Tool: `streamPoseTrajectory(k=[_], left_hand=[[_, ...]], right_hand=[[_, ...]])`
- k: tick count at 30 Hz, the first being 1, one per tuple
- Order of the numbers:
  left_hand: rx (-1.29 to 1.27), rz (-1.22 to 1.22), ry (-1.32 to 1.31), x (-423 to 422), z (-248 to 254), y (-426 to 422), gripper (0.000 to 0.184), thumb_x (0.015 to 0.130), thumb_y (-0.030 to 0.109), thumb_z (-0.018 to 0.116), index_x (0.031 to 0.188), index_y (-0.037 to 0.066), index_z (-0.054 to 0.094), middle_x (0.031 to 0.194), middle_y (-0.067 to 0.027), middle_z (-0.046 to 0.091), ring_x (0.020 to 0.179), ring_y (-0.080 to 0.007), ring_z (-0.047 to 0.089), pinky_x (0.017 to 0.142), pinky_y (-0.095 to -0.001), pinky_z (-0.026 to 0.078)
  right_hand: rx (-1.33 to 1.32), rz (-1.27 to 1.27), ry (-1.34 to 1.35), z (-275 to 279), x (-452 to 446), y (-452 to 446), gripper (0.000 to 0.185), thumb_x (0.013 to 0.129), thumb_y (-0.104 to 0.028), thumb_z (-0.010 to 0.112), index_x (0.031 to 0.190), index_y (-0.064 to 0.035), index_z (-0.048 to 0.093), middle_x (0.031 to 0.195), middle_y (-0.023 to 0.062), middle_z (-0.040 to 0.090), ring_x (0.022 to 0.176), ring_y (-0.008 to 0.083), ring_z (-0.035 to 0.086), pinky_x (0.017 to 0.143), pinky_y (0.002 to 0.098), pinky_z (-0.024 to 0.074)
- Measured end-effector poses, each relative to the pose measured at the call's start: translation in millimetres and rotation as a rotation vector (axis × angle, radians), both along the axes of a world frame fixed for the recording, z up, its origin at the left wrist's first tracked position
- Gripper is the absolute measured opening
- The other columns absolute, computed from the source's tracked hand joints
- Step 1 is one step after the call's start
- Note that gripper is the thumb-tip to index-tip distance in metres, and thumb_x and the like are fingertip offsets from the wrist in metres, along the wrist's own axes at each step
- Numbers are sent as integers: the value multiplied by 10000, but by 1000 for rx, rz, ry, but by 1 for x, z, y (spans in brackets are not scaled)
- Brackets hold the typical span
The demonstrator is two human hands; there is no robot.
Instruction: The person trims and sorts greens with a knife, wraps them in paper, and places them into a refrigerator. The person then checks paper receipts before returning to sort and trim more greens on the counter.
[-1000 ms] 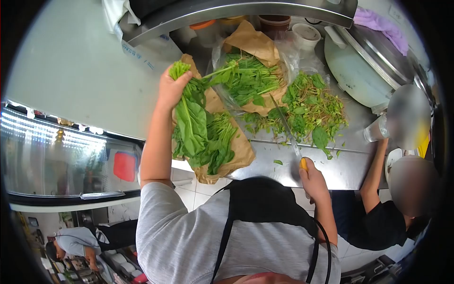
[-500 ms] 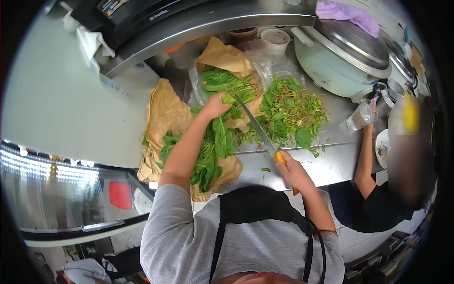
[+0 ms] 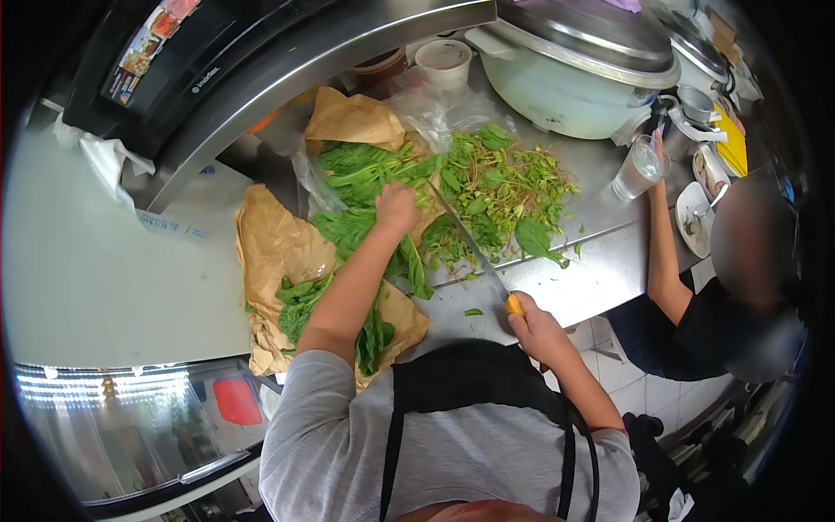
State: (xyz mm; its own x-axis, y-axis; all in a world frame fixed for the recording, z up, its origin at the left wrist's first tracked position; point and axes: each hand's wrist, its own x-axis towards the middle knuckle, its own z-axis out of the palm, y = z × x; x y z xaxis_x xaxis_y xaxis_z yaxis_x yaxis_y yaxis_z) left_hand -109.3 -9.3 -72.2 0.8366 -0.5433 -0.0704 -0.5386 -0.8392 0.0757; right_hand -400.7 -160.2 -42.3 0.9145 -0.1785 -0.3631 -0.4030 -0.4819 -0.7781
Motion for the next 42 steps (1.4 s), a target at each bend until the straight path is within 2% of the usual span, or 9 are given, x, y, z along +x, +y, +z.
streamPoseTrajectory(k=[6, 15, 21, 27, 29, 33, 36, 39, 42], left_hand=[[-9, 40, 90, 4, -12, 0, 279, 686, 143, 638, 923, 8, 582, 971, -156, 572, 977, -302, 512, 821, -411, 413], [-27, -109, -59, -6, -29, 5, 234, 652, 137, 677, 834, 22, 584, 936, -150, 579, 935, -300, 519, 796, -416, 417], [-73, -55, 113, 6, -3, 17, 268, 685, 136, 624, 926, 23, 593, 888, -141, 603, 861, -314, 566, 749, -399, 450], [-929, 167, 296, 40, 71, 89, 293, 742, 131, 650, 1001, 22, 569, 861, -64, 610, 759, -151, 582, 690, -266, 464], [-1260, 237, 301, 45, 105, 113, 252, 761, 82, 619, 1001, 26, 570, 889, -52, 599, 791, -155, 576, 706, -275, 466], [-1705, -38, 281, 26, 182, 144, 213, 772, 47, 575, 974, -18, 552, 974, -102, 587, 885, -185, 561, 756, -316, 472], [-1719, -2, 261, -3, 229, 164, 207, 772, 57, 576, 958, -32, 550, 956, -111, 600, 850, -191, 576, 742, -315, 479], [-1471, -5, 262, -24, 249, 199, 201, 778, 48, 564, 963, -30, 559, 914, -112, 615, 813, -200, 589, 719, -322, 488], [-993, 313, 103, -72, 258, 195, 212, 778, 70, 584, 973, -10, 553, 829, -75, 617, 747, -158, 593, 677, -285, 482]], right_hand=[[-57, 62, 44, -7, 4, 2, 423, 850, -256, 452, 1212, -57, 359, 794, 268, 588, 786, 427, 567, 707, 460, 445], [-190, 167, 227, -1, 24, 10, 406, 864, -253, 412, 1198, -34, 333, 859, 278, 586, 821, 429, 563, 751, 468, 438], [-160, 177, 241, -13, 29, 0, 445, 864, -281, 408, 1211, -10, 340, 903, 285, 578, 867, 418, 559, 779, 455, 432], [-48, 176, 222, -16, 30, -11, 456, 864, -289, 406, 1221, -11, 347, 939, 281, 574, 896, 410, 552, 794, 427, 429], [-52, 171, 224, -18, 30, -11, 443, 864, -284, 399, 1218, -22, 352, 931, 277, 577, 896, 415, 549, 794, 430, 424], [-29, 164, 240, -22, 29, -11, 411, 865, -260, 391, 1210, -39, 362, 826, 244, 598, 760, 378, 588, 705, 422, 448], [-25, 145, 171, -17, 28, -10, 391, 866, -233, 402, 1210, -51, 370, 703, 188, 586, 575, 291, 579, 581, 385, 454], [82, 85, 250, -18, 29, -10, 385, 865, -211, 419, 1214, -55, 376, 640, 138, 560, 478, 211, 533, 498, 343, 435], [96, 83, 238, -29, 27, -13, 388, 866, -208, 426, 1220, -59, 375, 628, 122, 555, 463, 202, 527, 474, 334, 429]])
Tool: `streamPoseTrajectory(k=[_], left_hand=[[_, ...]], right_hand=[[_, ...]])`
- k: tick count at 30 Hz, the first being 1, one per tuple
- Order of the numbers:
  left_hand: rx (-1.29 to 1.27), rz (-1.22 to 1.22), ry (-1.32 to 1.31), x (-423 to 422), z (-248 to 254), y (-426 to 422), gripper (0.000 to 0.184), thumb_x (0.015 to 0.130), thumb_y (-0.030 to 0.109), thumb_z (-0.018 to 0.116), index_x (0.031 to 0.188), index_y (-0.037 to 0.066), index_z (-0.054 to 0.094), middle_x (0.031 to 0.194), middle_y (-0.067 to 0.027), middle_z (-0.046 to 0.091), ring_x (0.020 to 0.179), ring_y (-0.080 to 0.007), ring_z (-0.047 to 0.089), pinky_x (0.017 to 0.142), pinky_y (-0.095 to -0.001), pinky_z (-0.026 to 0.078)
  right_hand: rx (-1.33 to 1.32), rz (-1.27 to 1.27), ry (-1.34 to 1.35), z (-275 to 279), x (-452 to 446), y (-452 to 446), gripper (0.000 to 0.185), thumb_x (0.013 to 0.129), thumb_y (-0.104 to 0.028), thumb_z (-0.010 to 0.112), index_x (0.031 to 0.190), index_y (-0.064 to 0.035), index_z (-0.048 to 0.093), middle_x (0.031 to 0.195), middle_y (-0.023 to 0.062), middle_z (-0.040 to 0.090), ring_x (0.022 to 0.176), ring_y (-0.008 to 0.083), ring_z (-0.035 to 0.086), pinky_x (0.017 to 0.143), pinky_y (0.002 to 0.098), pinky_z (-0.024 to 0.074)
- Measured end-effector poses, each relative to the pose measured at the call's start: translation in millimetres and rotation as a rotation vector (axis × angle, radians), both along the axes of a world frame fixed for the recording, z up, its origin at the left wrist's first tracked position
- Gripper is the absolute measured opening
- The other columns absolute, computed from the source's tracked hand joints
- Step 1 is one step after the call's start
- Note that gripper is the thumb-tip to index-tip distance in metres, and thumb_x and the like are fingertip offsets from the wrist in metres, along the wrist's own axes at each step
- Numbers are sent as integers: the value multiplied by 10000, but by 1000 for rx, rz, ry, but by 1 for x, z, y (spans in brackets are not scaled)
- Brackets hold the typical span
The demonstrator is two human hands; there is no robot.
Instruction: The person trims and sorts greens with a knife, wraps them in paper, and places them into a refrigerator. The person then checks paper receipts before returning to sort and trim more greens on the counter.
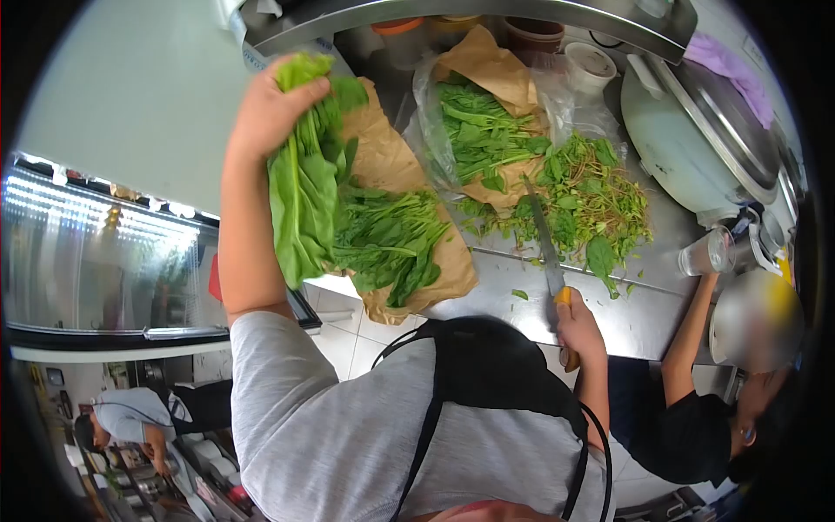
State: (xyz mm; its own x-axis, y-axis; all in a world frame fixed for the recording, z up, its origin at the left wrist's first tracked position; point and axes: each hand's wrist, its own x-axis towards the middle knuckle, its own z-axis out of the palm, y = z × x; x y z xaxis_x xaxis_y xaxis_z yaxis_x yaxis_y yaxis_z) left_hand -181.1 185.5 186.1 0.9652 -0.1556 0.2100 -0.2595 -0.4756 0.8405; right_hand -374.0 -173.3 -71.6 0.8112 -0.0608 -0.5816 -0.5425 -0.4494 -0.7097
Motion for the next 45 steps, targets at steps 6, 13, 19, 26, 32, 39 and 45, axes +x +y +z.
streamPoseTrajectory(k=[6, 13, 19, 26, 32, 39, 45], left_hand=[[1023, 84, 58, -19, -100, -10, 303, 711, 185, 596, 968, 41, 525, 824, -197, 609, 792, -346, 596, 693, -440, 472], [819, 190, -75, -4, -261, -24, 505, 690, 474, 639, 988, 74, 557, 789, -156, 625, 744, -324, 606, 639, -410, 483], [615, 303, -27, 5, -294, -6, 627, 757, 483, 553, 1162, 10, 482, 1170, -219, 496, 1078, -338, 485, 893, -413, 390], [1170, 105, -302, -28, -235, 0, 539, 752, 415, 560, 1145, 53, 497, 1180, -218, 449, 1120, -423, 383, 927, -541, 274], [1082, 64, 38, -43, -225, 20, 921, 592, 581, 641, 1330, 139, 309, 1263, -268, 368, 1151, -440, 356, 946, -516, 292], [890, 242, 12, -32, -283, 29, 974, 556, 635, 641, 1297, 83, 334, 1110, -264, 490, 1014, -409, 478, 835, -490, 394], [765, 283, -125, -37, -282, 37, 912, 587, 625, 630, 1270, 96, 339, 1165, -219, 417, 1064, -385, 419, 876, -481, 341]], right_hand=[[-12, 1, -8, 4, 0, 2, 390, 868, -206, 421, 1220, -47, 369, 615, 115, 546, 439, 188, 515, 450, 321, 422], [-183, 89, -102, -22, -6, -4, 400, 869, -254, 413, 1209, -49, 366, 762, 233, 596, 687, 375, 593, 626, 426, 457], [-198, 77, -24, 0, -2, 4, 435, 874, -404, 369, 1137, -60, 409, 740, 216, 594, 668, 333, 595, 611, 404, 454], [-168, 96, -154, 15, -20, -9, 418, 852, -281, 418, 1185, -32, 378, 891, 261, 587, 829, 390, 576, 743, 449, 441], [-158, 87, -117, 26, -21, -6, 426, 850, -300, 416, 1190, -46, 380, 898, 253, 588, 837, 386, 575, 746, 446, 436], [-186, 62, 12, 36, -21, 1, 437, 869, -346, 406, 1220, -88, 377, 880, 258, 588, 831, 403, 565, 739, 447, 435], [-129, -250, -131, 23, -12, 10, 451, 855, -230, 462, 1264, -81, 346, 948, 242, 576, 885, 345, 580, 756, 350, 446]])
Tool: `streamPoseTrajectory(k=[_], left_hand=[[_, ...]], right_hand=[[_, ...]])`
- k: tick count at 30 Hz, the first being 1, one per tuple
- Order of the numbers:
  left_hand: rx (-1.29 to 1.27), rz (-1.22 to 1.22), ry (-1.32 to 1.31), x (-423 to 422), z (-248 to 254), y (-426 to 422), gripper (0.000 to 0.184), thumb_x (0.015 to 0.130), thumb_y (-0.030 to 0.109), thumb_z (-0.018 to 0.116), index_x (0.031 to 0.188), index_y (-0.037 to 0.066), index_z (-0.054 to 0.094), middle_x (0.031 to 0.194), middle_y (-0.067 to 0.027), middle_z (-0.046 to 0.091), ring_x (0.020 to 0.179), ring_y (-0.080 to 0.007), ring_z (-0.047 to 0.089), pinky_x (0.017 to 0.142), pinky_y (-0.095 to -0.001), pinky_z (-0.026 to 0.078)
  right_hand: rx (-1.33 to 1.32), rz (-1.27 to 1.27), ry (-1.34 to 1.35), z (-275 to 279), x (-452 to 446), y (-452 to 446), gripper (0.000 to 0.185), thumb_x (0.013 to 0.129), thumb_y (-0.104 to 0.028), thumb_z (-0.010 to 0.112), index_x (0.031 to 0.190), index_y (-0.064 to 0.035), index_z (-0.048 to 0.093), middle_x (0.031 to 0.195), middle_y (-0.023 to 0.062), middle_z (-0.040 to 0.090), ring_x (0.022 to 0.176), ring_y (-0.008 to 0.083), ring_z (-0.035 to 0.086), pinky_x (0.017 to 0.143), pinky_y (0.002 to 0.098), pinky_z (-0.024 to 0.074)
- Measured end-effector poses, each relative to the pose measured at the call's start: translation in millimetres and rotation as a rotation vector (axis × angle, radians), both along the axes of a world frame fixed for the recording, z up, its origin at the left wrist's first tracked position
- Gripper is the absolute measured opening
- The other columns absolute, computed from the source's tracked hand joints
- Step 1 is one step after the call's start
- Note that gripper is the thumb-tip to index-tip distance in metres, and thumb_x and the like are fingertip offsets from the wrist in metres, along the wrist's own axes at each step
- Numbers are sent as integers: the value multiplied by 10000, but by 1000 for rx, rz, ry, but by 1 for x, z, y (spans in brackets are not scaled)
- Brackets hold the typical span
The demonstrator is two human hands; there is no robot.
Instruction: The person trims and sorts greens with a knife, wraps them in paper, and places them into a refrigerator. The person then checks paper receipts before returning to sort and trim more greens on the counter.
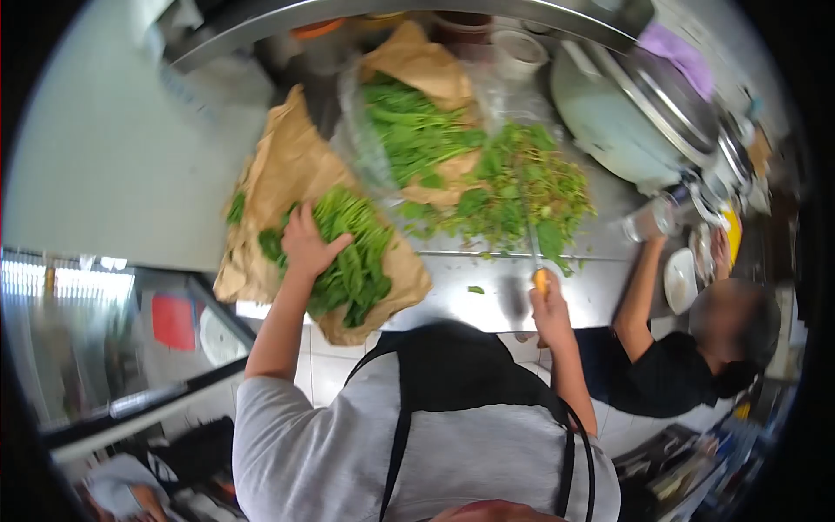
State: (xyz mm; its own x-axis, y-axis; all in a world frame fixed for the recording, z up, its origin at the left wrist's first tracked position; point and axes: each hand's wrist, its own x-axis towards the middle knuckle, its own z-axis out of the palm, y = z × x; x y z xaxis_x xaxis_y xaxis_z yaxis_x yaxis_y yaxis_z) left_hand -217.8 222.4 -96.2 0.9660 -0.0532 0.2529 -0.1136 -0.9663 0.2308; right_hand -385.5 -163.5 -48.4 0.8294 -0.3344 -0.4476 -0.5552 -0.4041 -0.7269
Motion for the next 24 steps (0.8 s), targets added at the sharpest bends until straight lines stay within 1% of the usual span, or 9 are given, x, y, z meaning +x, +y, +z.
streamPoseTrajectory(k=[2, 3, 4, 7, 13, 15, 18, 23, 24], left_hand=[[-132, -42, -90, -2, -2, 10, 815, 661, 603, 578, 1258, 93, 359, 1182, -212, 394, 1103, -370, 376, 910, -490, 288], [-202, -82, -141, -2, -2, 14, 769, 698, 592, 552, 1252, 92, 369, 1191, -208, 383, 1123, -362, 354, 926, -495, 261], [-211, -87, -85, -3, 5, 18, 712, 732, 572, 517, 1240, 90, 385, 1191, -199, 385, 1130, -357, 344, 934, -503, 239], [-220, -105, 36, -2, 20, 23, 538, 852, 488, 371, 1197, 83, 450, 1218, -168, 402, 1160, -337, 333, 959, -557, 157], [-170, -117, 324, 11, 46, 29, 563, 880, 472, 294, 1267, 78, 404, 1291, -179, 389, 1238, -305, 295, 1007, -561, 66], [-177, -174, 364, 18, 47, 35, 575, 882, 473, 285, 1288, 77, 379, 1316, -180, 365, 1260, -300, 269, 1017, -545, 60], [-107, -189, 419, 17, 74, 31, 563, 893, 452, 280, 1286, 61, 379, 1316, -183, 367, 1258, -300, 277, 1031, -519, 51], [-143, -229, 424, 25, 83, 45, 523, 915, 398, 274, 1246, 27, 432, 1300, -165, 400, 1244, -294, 309, 1045, -473, 52], [-171, -239, 411, 25, 89, 45, 520, 916, 391, 279, 1242, 16, 433, 1291, -174, 407, 1236, -294, 319, 1042, -458, 88]], right_hand=[[-183, 45, -382, -34, 11, -9, 458, 854, -184, 458, 1262, -24, 326, 1034, 250, 543, 927, 343, 566, 787, 347, 436], [-133, 25, -270, -20, 23, -6, 456, 854, -146, 444, 1260, 13, 310, 1103, 254, 507, 976, 352, 544, 822, 351, 425], [-286, 44, -417, -34, 33, -8, 460, 847, -139, 445, 1265, -2, 310, 1102, 260, 504, 973, 368, 536, 828, 364, 424], [-431, 40, -454, -50, 68, -9, 487, 837, -133, 465, 1283, -41, 294, 1133, 262, 476, 974, 384, 518, 820, 406, 424], [-635, -63, -240, -60, 124, 11, 523, 812, -183, 530, 1278, -128, 299, 1093, 248, 464, 941, 416, 515, 794, 476, 434], [-691, -47, -65, -53, 132, 22, 522, 791, -197, 558, 1266, -140, 350, 1068, 207, 476, 910, 358, 537, 766, 456, 452], [-859, -48, -62, -55, 131, 29, 545, 755, -227, 590, 1257, -156, 390, 1053, 176, 483, 917, 320, 523, 757, 431, 452], [-782, -144, -290, -27, 82, 40, 560, 709, -217, 616, 1227, -117, 426, 1027, 161, 485, 928, 320, 504, 777, 427, 429], [-762, -151, -363, -24, 63, 41, 552, 711, -214, 617, 1219, -106, 429, 1027, 164, 484, 924, 325, 502, 773, 423, 430]])
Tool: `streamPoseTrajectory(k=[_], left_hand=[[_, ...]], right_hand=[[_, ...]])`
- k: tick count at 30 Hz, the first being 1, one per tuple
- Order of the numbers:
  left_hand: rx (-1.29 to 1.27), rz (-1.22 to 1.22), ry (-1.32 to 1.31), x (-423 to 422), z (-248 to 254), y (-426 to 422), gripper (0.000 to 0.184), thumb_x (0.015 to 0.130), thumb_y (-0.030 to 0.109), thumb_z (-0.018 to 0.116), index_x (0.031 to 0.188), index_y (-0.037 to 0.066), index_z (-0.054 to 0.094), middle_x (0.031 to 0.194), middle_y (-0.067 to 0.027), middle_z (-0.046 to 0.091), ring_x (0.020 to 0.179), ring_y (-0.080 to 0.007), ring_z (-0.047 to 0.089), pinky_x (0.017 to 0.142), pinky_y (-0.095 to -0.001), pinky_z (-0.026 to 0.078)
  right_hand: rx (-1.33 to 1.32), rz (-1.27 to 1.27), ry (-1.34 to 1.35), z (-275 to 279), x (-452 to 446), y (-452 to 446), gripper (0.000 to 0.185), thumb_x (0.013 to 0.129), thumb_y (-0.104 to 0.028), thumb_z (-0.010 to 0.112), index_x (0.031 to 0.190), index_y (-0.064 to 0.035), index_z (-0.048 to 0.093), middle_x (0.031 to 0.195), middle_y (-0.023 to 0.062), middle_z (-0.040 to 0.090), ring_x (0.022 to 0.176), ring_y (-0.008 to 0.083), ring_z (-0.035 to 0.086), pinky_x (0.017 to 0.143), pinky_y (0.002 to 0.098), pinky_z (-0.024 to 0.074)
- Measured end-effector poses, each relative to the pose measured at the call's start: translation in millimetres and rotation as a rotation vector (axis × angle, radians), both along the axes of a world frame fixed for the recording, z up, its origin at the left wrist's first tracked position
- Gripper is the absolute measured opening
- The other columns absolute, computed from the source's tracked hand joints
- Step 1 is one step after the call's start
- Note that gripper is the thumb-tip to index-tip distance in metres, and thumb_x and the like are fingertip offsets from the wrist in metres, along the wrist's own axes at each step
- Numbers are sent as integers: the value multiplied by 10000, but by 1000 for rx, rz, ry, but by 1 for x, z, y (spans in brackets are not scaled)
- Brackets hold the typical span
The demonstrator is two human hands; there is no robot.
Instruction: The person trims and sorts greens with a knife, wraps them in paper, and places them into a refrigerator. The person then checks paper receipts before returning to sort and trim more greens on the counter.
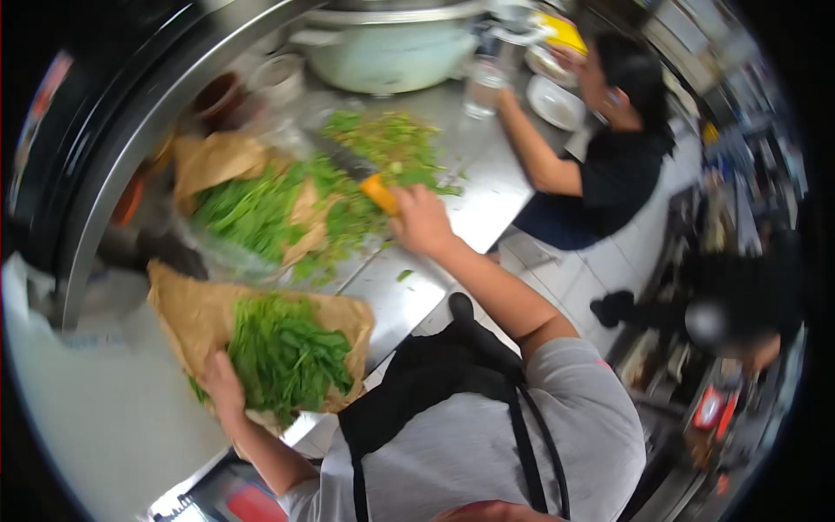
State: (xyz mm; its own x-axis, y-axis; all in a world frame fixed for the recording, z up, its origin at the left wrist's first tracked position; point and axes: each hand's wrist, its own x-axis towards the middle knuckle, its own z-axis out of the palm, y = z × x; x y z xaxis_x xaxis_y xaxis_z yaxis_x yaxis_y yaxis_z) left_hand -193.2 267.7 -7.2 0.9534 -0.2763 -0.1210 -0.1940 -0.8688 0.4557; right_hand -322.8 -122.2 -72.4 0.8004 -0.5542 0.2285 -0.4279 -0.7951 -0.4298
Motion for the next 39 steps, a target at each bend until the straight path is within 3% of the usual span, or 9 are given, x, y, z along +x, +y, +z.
streamPoseTrajectory(k=[8, 12, 16, 19, 23, 26, 33, 36, 39], left_hand=[[-392, 34, -614, -27, 31, -40, 407, 914, 269, 310, 1096, -29, 520, 1079, -185, 543, 995, -298, 500, 886, -352, 363], [-431, -193, -384, -60, 19, -113, 140, 782, 96, 416, 741, -5, 504, 702, -81, 504, 637, -216, 454, 567, -322, 358], [-616, -668, -326, -176, -51, -277, 55, 772, 27, 455, 748, 31, 504, 636, -32, 416, 555, -140, 390, 488, -280, 338], [-751, -623, 1198, -317, -73, -385, 294, 826, 95, 495, 1114, 59, 446, 789, -22, 512, 563, -65, 419, 442, -201, 349], [-808, -534, 2632, -483, -161, -494, 517, 878, 504, 344, 1175, 102, 476, 1139, -70, 539, 981, -191, 525, 846, -339, 410], [-709, -1417, 2111, -571, -126, -510, 665, 824, 555, 301, 1376, 199, 196, 1346, -177, 295, 1209, -384, 311, 960, -485, 321], [-307, -773, 2880, -635, -122, -652, 962, 676, 820, 146, 1246, 98, 427, 1259, -113, 452, 1121, -257, 436, 958, -396, 313], [-310, -803, 2548, -633, -77, -717, 1003, 659, 831, 104, 1273, 92, 394, 1261, -167, 435, 1130, -308, 420, 962, -450, 294], [-419, -828, 2797, -660, -134, -803, 1042, 644, 841, 93, 1320, 83, 324, 1321, -201, 339, 1189, -331, 349, 952, -511, 288]], right_hand=[[250, -55, -145, -14, -176, -19, 207, 758, -236, 571, 873, -69, 616, 813, 144, 558, 797, 307, 539, 689, 402, 442], [220, -196, -51, -21, -272, -44, 275, 794, -253, 524, 623, -62, 623, 660, 136, 583, 608, 338, 552, 582, 428, 441], [273, -427, -344, -13, -369, -65, 201, 786, -157, 543, 972, -85, 572, 676, 146, 590, 614, 355, 568, 592, 419, 466], [166, -353, -345, 17, -432, -79, 321, 772, -134, 561, 1084, -79, 517, 933, 158, 572, 759, 333, 576, 651, 396, 474], [-36, -227, -311, 31, -481, -86, 494, 694, -185, 632, 1159, -91, 495, 1150, 136, 503, 1053, 346, 481, 828, 454, 416], [-255, -151, -251, 13, -527, -100, 543, 658, -256, 650, 1158, -100, 506, 1174, 127, 489, 1141, 355, 411, 892, 511, 349], [-330, -808, 126, -85, -658, -212, 585, 728, -377, 577, 1212, -73, 454, 1271, 185, 404, 1190, 376, 340, 925, 559, 252], [62, -1421, 345, -66, -684, -265, 612, 798, -399, 540, 1264, -37, 374, 1329, 302, 228, 1212, 495, 220, 944, 602, 201], [-77, -1048, 28, -55, -681, -329, 648, 745, -352, 582, 1269, -40, 361, 1318, 275, 261, 1208, 476, 237, 949, 581, 211]])
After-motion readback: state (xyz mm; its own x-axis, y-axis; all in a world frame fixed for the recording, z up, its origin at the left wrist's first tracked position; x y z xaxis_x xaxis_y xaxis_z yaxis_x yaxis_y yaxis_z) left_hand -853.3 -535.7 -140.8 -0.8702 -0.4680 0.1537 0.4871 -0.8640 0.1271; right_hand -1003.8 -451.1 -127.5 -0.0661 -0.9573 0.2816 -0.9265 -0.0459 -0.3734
